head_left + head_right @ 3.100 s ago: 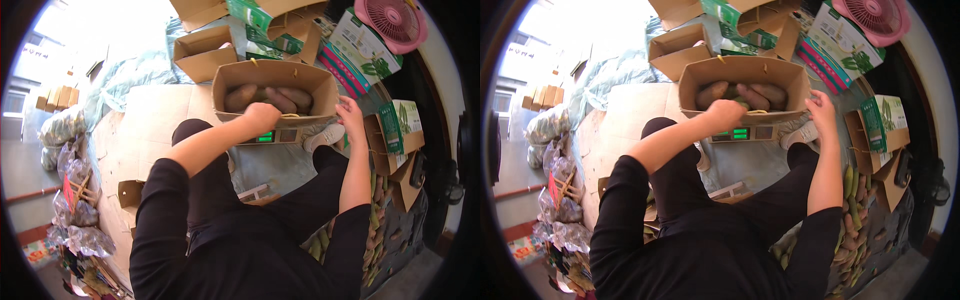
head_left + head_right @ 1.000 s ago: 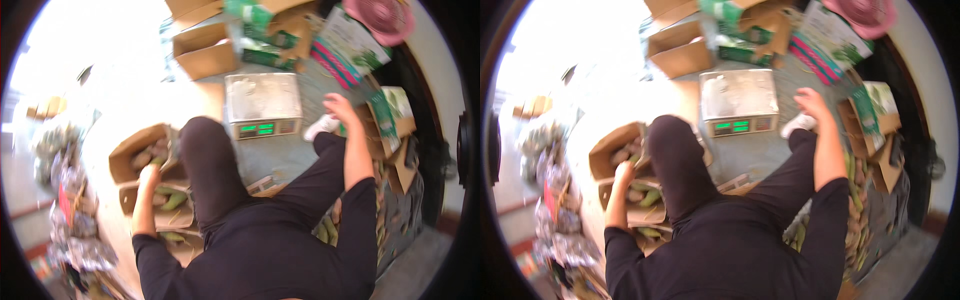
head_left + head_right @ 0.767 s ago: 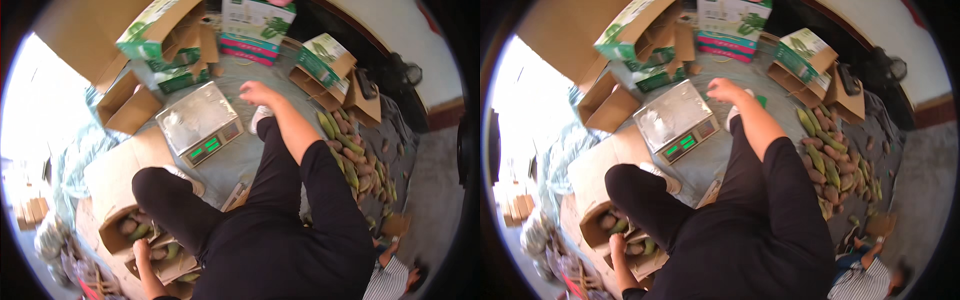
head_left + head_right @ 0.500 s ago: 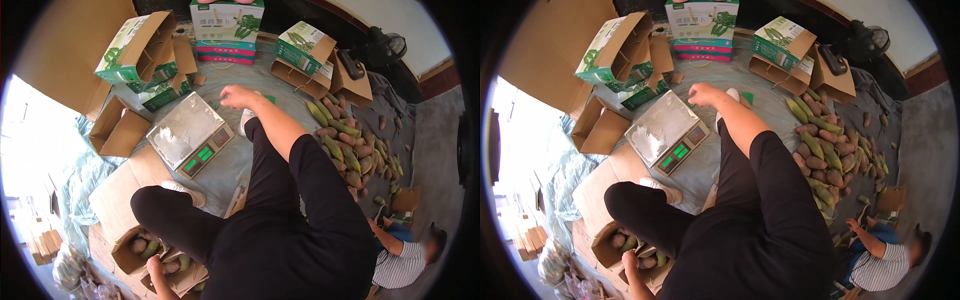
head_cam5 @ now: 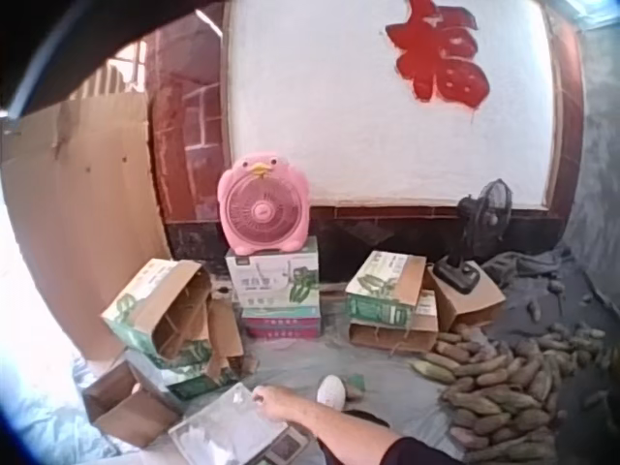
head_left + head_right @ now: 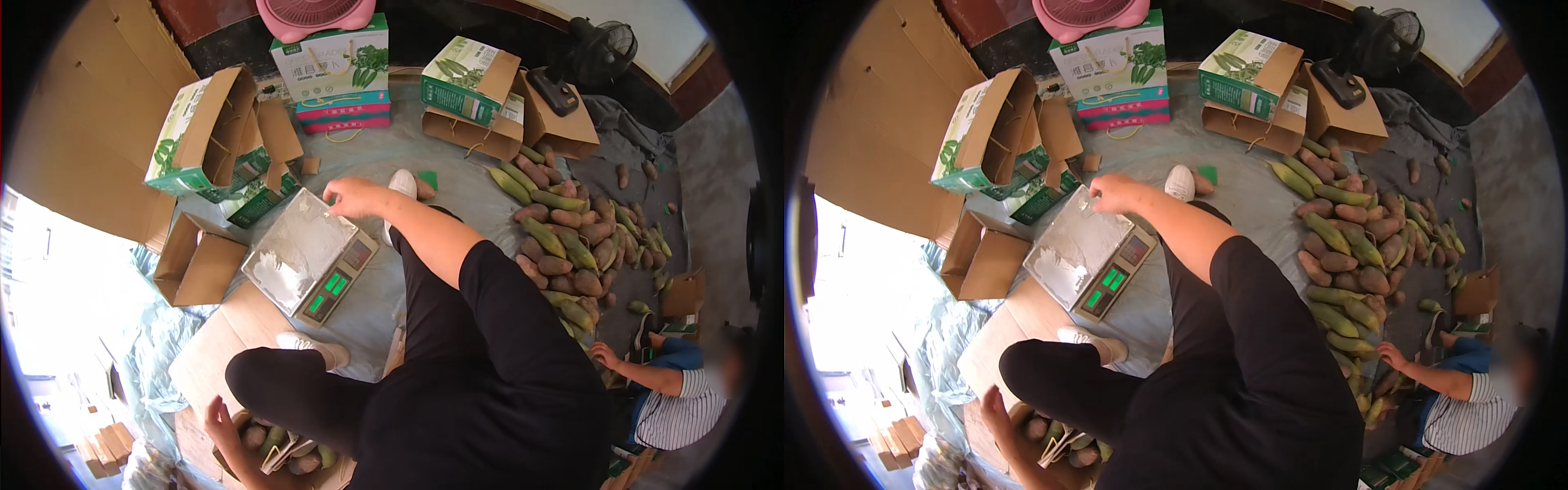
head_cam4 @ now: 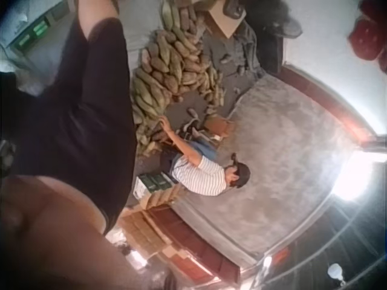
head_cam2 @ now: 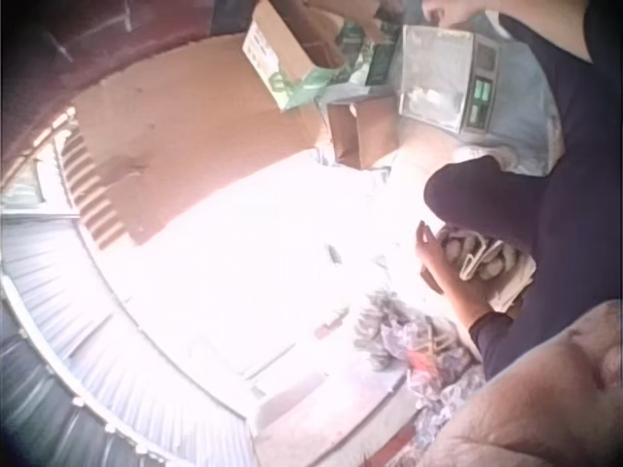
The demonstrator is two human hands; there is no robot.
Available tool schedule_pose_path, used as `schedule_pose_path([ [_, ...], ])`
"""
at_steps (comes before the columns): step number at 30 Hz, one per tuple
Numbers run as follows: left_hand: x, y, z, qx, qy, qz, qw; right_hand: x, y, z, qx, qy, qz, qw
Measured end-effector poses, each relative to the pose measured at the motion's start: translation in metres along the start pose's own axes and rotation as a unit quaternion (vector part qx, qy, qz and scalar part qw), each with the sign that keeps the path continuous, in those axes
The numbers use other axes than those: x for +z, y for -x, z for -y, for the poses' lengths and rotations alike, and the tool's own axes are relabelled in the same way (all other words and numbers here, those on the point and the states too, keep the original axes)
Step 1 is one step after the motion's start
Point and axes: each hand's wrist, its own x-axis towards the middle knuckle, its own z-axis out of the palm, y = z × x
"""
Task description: Weigh and pack long green vegetables into boxes and bags.
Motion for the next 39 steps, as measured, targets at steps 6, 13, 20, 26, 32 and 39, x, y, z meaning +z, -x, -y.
schedule_pose_path([
  [6, 0.037, -0.087, -0.124, 0.072, 0.003, 0.108, 0.992, -0.01, 0.016, 0.011, -0.063, -0.173, -0.014, 0.983],
  [13, 0.064, -0.099, -0.154, 0.077, -0.039, 0.164, 0.983, -0.094, 0.05, 0.033, -0.149, -0.249, -0.119, 0.949],
  [20, 0.07, -0.103, -0.157, 0.071, -0.062, 0.134, 0.987, -0.165, 0.051, -0.117, 0.066, -0.241, -0.351, 0.902],
  [26, 0.075, -0.111, -0.155, 0.084, -0.068, 0.12, 0.987, -0.178, 0.072, -0.249, 0.271, -0.325, -0.443, 0.79],
  [32, 0.083, -0.122, -0.159, 0.082, -0.081, 0.132, 0.985, -0.196, 0.082, -0.329, 0.365, -0.254, -0.508, 0.738],
  [39, 0.088, -0.13, -0.163, 0.086, -0.104, 0.132, 0.982, -0.223, 0.069, -0.299, 0.338, -0.305, -0.525, 0.719],
])
